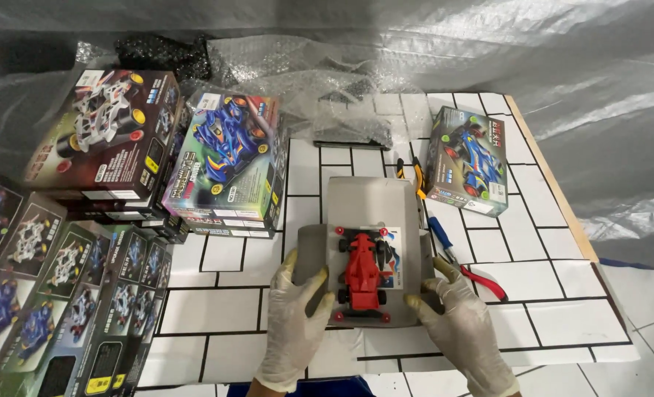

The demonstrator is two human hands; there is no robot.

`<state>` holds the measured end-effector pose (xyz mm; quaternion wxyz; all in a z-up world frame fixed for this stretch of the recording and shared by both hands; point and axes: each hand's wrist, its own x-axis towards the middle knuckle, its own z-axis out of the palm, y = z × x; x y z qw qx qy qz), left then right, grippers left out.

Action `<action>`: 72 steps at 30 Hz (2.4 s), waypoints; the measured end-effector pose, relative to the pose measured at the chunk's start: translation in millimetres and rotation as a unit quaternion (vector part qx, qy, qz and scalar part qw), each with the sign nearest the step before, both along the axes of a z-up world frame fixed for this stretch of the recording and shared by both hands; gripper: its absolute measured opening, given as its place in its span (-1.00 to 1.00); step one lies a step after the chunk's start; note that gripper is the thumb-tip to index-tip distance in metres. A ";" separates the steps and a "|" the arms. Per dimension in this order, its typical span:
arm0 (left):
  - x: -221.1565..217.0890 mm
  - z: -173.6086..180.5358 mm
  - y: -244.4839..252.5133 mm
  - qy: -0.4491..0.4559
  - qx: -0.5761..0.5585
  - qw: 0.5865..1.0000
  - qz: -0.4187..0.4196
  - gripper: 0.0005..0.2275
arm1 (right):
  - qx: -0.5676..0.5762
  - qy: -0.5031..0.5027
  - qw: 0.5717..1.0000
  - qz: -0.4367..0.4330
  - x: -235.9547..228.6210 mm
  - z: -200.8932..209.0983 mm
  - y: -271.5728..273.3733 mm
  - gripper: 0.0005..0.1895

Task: Unboxing and assembling a toy car kit by removing parts from a plastic frame and fitting them together.

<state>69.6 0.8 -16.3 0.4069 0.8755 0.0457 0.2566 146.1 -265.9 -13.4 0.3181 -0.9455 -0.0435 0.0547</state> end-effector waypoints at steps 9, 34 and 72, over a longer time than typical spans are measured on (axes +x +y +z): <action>-4.8 1.9 0.1 0.046 -0.016 0.999 -0.001 -0.70 | 0.055 -0.075 0.995 0.041 -11.0 15.2 8.8 -0.94; 126.1 44.5 -14.4 0.126 0.357 0.918 -0.120 -0.53 | -0.371 -0.441 0.800 0.169 125.3 4.2 95.4 -0.71; 120.9 42.8 12.9 0.102 0.113 0.965 -0.212 -0.63 | -0.065 -0.349 0.887 0.296 120.6 38.5 82.9 -0.74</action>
